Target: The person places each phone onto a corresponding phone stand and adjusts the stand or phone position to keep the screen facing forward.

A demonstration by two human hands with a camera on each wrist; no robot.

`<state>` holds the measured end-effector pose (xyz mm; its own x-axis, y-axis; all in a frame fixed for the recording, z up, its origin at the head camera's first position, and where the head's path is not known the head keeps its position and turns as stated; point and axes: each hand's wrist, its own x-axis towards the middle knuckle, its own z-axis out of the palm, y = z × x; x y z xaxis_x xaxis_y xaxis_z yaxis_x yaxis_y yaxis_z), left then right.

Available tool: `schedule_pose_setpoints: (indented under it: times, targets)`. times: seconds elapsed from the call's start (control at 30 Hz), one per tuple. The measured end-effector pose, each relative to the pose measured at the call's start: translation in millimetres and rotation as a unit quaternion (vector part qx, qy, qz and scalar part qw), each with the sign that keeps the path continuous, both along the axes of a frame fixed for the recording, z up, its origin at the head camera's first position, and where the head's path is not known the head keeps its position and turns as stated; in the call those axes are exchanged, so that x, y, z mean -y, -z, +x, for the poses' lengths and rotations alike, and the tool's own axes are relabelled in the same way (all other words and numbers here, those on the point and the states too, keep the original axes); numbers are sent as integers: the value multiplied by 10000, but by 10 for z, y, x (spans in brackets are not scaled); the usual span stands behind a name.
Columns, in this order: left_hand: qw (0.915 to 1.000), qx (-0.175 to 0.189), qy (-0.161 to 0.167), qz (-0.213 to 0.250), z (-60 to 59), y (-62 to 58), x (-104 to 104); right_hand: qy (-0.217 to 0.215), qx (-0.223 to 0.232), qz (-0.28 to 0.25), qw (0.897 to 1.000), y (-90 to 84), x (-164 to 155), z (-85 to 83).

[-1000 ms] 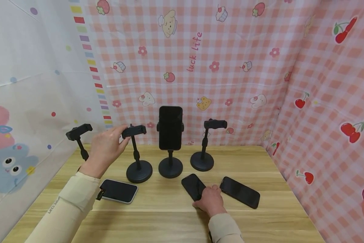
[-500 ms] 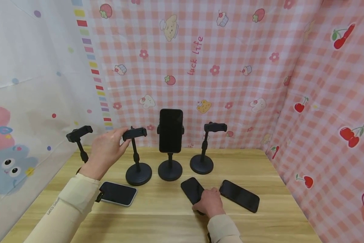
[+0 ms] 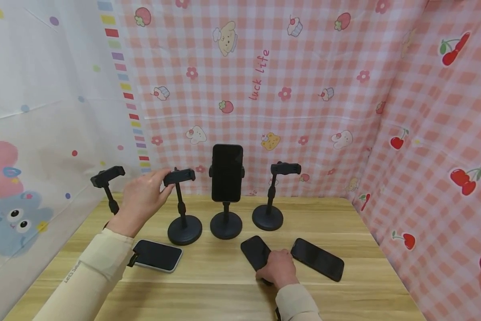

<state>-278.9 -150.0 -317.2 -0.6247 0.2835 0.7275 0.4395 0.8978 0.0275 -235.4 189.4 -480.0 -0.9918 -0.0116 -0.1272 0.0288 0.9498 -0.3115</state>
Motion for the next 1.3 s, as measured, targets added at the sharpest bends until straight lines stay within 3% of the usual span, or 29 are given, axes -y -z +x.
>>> schedule_pose_setpoints:
  times: [0.43,0.77,1.3]
  targets:
    - [10000,67,1,14,0,3,4,90,-83,-148,9998,-38,16,79]
    - [9999,90,72,62,1,6,13,115,-481,-309,9983,1,97,125]
    - [9992,392,16,79,31,-15,14,282,-670,-760,9944,-40,314,209]
